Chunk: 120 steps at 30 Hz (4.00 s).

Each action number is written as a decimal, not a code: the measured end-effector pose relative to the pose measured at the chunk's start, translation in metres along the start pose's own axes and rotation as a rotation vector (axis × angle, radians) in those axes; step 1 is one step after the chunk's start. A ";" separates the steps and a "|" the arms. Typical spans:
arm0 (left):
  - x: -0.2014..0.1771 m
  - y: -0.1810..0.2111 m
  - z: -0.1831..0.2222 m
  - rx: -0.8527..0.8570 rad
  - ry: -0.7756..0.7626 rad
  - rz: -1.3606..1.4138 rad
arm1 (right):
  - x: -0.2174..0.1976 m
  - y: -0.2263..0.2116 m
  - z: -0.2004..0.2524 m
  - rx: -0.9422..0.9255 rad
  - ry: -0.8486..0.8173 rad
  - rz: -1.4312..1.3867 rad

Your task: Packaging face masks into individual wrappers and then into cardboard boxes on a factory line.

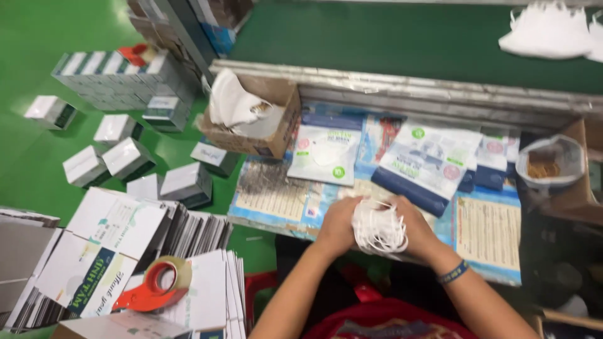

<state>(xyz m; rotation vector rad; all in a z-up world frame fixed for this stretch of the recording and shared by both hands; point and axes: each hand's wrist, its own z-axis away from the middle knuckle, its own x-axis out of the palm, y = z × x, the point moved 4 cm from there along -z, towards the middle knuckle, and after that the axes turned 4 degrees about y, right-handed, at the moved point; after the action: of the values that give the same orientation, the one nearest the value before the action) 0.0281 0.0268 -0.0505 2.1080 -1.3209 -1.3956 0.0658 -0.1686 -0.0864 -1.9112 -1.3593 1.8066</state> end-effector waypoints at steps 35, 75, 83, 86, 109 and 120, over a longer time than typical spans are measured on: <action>0.038 -0.018 -0.080 -0.143 -0.644 0.501 | -0.128 -0.033 -0.057 -0.008 0.380 0.244; 0.115 -0.075 0.230 -0.401 -0.640 0.362 | -0.098 -0.085 0.083 -0.073 -0.422 -0.413; -0.032 0.135 -0.011 -0.016 -0.034 -0.046 | -0.115 -0.084 0.058 0.080 -0.068 -0.453; -0.032 0.117 -0.017 -0.111 -0.193 0.033 | -0.115 -0.088 0.056 0.058 -0.025 -0.438; -0.084 -0.093 -0.185 -0.220 -0.123 -0.747 | 0.009 0.026 -0.211 0.358 0.301 -0.835; -0.056 -0.133 -0.065 -0.605 0.367 -0.319 | 0.055 0.035 -0.185 0.646 0.284 -0.697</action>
<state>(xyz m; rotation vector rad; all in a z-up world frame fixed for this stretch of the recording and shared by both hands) 0.1471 0.1283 -0.0735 2.0468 -0.3669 -1.2266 0.2339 -0.0686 -0.1025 -1.1091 -0.9877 1.3251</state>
